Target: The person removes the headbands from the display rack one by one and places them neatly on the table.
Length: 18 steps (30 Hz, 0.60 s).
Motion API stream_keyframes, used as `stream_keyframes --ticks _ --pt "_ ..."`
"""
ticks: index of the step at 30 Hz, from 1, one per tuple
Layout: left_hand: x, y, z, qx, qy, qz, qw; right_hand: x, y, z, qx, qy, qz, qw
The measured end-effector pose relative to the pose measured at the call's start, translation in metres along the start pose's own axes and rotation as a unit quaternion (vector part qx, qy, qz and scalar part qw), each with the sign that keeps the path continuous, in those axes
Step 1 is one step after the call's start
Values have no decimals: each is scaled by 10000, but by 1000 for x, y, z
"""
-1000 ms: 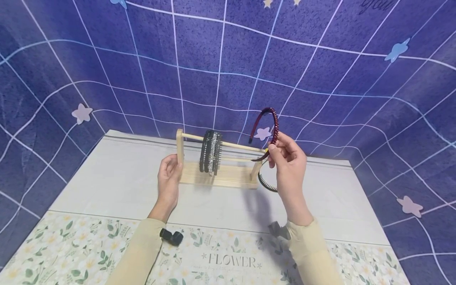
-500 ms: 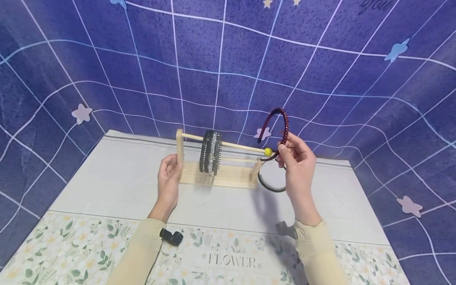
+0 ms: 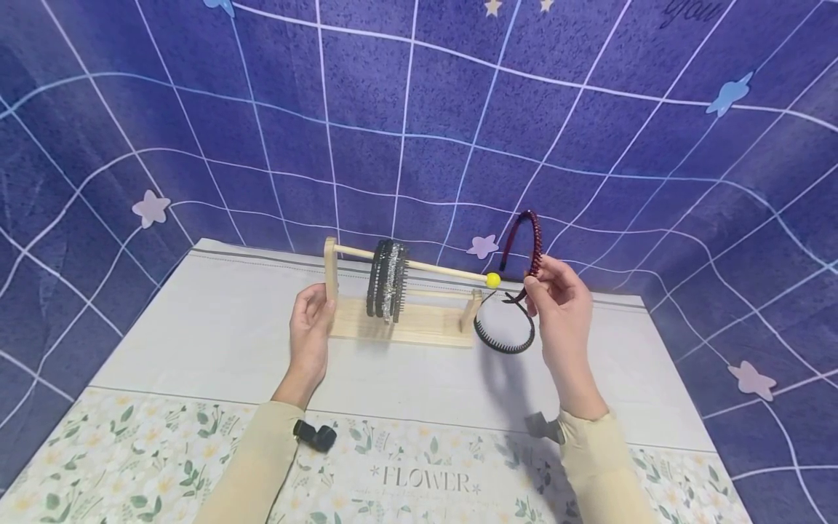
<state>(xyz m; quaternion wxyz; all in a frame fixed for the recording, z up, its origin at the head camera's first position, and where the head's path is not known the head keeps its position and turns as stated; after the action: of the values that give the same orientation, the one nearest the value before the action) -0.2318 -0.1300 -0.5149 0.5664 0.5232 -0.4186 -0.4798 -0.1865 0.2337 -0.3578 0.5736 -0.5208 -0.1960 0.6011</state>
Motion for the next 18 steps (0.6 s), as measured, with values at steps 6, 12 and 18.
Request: stream_keyframes --ticks 6,12,18 --pt "1 0 0 -10 -57 63 10000 16 5 -1 -155 113 -381 9991" --pt "1 0 0 -39 -25 41 10000 32 9 0 -181 146 -663 9975" --pt "0 1 -1 -28 30 36 10000 49 12 -2 -306 190 -1063 9937"
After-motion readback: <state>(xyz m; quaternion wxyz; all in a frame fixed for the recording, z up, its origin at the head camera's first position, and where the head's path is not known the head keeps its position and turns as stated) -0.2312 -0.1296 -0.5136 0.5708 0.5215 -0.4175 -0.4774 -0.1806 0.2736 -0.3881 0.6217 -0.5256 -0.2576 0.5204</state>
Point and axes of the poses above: each hand's wrist, its own z-axis towards the middle knuckle, its own x-axis out of the back of the hand, y = z × x, the point moved 2 cm from there along z, towards the middle knuckle, and after that the axes turned 13 degrees about z, right-handed, at the moved point
